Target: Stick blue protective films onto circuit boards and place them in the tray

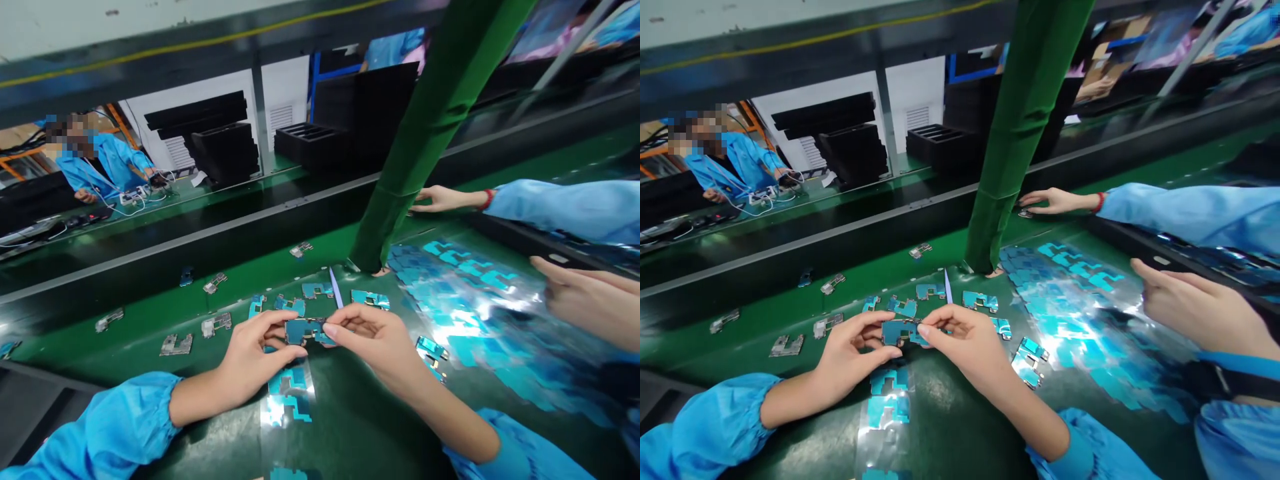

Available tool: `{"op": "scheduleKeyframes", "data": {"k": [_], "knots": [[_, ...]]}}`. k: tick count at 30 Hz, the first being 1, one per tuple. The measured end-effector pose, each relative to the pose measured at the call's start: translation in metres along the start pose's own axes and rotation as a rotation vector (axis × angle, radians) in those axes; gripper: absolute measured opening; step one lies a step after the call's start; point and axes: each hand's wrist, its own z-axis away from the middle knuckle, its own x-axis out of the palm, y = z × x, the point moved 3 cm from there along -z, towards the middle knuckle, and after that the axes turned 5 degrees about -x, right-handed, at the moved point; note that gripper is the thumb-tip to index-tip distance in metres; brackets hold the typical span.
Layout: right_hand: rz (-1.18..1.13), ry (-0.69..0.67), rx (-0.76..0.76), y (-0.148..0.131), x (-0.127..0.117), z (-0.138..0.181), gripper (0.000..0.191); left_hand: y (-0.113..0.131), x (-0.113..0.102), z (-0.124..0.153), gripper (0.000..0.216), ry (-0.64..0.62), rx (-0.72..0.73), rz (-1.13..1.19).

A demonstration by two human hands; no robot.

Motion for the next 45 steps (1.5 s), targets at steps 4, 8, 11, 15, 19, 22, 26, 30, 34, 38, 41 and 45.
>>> {"op": "scheduleKeyframes", "data": {"k": [4, 8, 11, 15, 19, 22, 26, 30, 34, 38, 41, 45], "knots": [[0.009, -0.001, -0.006, -0.0006, -0.0006, -0.0002, 0.025, 0.0027, 0.0004, 0.0003, 0.043, 0.004, -0.017, 0.001], [-0.033, -0.012, 0.039, -0.0010, 0.0023, -0.0007, 0.030, 0.0037, 0.0000, 0.0000, 0.041, 0.000, -0.043, 0.006], [-0.069, -0.009, 0.052, -0.0001, 0.0034, -0.0008, 0.033, 0.0026, 0.0002, -0.0001, 0.038, -0.016, -0.072, 0.031], [-0.090, -0.021, 0.057, 0.0022, 0.0030, 0.0002, 0.032, 0.0026, 0.0018, 0.0009, 0.037, -0.039, -0.134, 0.071], [-0.078, -0.023, 0.070, 0.0016, 0.0026, 0.0012, 0.032, 0.0040, 0.0029, 0.0017, 0.037, -0.051, -0.174, 0.089], [-0.055, -0.031, 0.073, 0.0004, 0.0035, 0.0017, 0.031, 0.0044, 0.0034, 0.0015, 0.037, -0.053, -0.199, 0.093], [-0.036, -0.015, 0.076, 0.0011, 0.0044, 0.0022, 0.029, 0.0052, 0.0037, 0.0008, 0.037, -0.030, -0.215, 0.054], [-0.050, -0.011, 0.079, 0.0006, 0.0050, 0.0016, 0.027, 0.0059, 0.0038, 0.0002, 0.038, -0.011, -0.220, 0.022], [-0.049, -0.018, 0.106, -0.0001, 0.0044, 0.0004, 0.026, 0.0070, 0.0034, 0.0001, 0.038, 0.009, -0.226, 0.011], [-0.042, -0.014, 0.125, 0.0008, 0.0037, 0.0002, 0.023, 0.0079, 0.0030, 0.0005, 0.038, 0.015, -0.187, -0.032], [-0.051, -0.010, 0.119, 0.0014, 0.0036, 0.0007, 0.023, 0.0057, 0.0026, 0.0013, 0.038, 0.012, -0.180, -0.049], [-0.058, -0.009, 0.115, 0.0030, 0.0031, 0.0015, 0.021, 0.0022, 0.0015, 0.0028, 0.040, 0.010, -0.197, -0.058]]}}
